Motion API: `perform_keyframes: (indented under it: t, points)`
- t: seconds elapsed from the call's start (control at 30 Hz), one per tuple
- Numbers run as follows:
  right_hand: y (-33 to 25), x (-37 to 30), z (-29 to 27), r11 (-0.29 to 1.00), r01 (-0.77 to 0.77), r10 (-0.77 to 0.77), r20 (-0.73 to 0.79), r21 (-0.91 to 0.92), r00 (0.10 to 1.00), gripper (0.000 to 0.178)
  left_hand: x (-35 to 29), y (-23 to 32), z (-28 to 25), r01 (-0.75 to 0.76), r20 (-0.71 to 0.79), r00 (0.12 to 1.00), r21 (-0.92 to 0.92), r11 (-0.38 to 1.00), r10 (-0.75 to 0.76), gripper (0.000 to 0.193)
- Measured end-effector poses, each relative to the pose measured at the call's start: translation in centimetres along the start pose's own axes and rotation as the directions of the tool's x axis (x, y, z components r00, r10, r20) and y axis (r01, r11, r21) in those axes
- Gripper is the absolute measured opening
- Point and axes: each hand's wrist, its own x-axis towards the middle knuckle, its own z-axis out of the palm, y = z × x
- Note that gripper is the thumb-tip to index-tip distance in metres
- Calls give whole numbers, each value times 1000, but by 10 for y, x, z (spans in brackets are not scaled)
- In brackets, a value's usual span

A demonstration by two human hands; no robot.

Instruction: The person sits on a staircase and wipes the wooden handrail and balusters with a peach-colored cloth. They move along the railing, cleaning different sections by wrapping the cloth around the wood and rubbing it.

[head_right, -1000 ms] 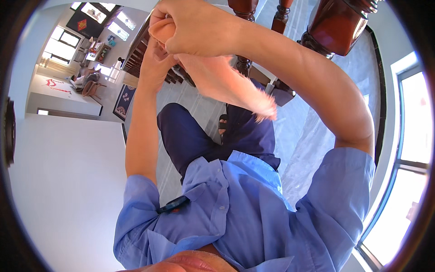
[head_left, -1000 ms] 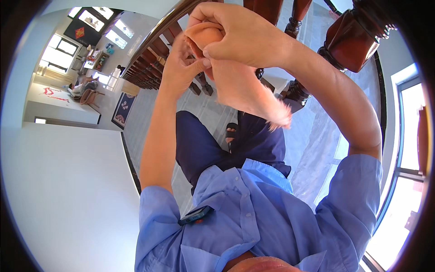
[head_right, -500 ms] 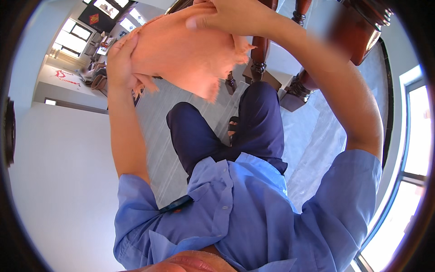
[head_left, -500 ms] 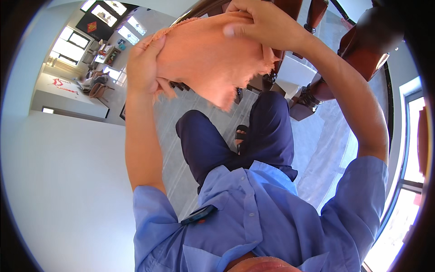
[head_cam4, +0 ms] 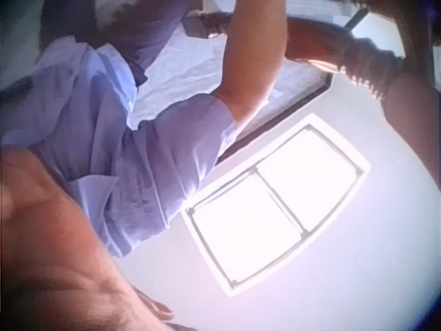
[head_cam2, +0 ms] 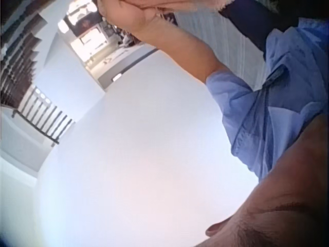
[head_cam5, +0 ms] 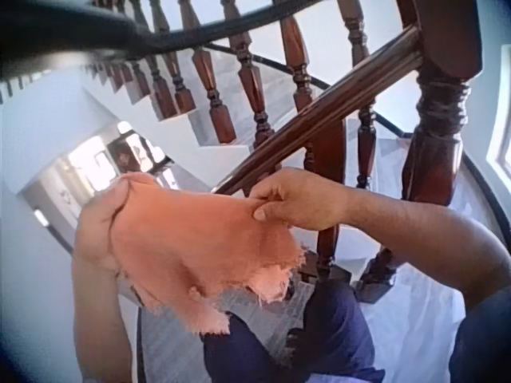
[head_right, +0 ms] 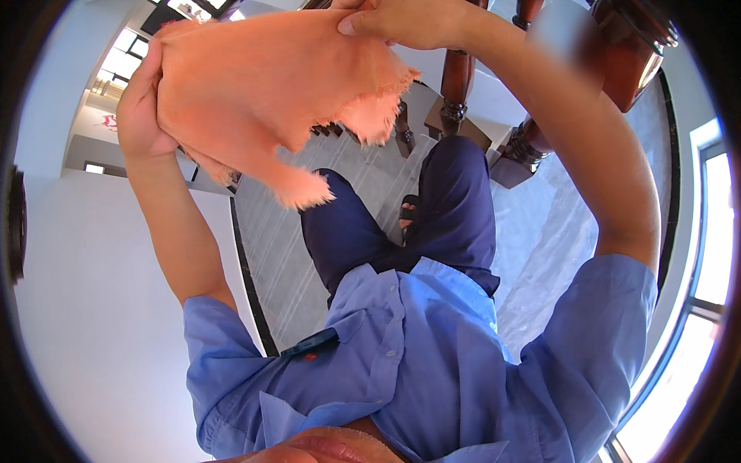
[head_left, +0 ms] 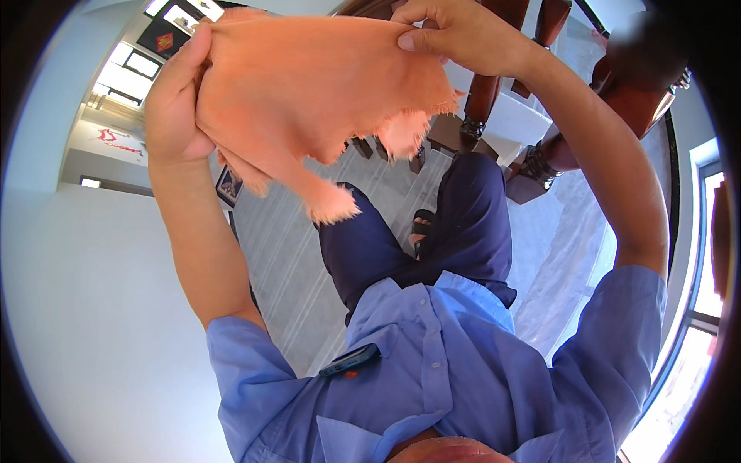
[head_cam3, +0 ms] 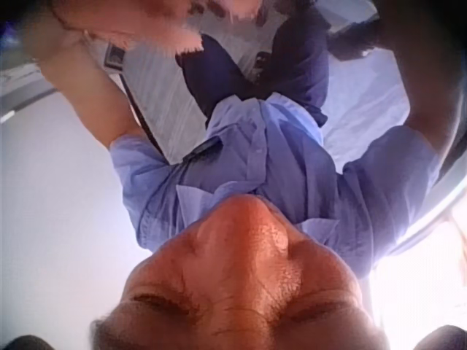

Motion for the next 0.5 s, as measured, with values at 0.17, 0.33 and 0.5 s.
perform_keyframes:
  t: [0.17,0.33,0.5]
  points:
    - [-7,1,10,927,-84,70,-52,-365,996,16,-6,-4,-8,48,300,954,-208,977,17,41]
    - [-17,0,18,953,-258,262,8,-160,965,16,-11,-8,-4,-33,222,970,-293,956,102,43]
    - [6,-17,75,579,-502,518,185,642,835,59,-2,-10,9,-42,353,917,-383,923,188,46]
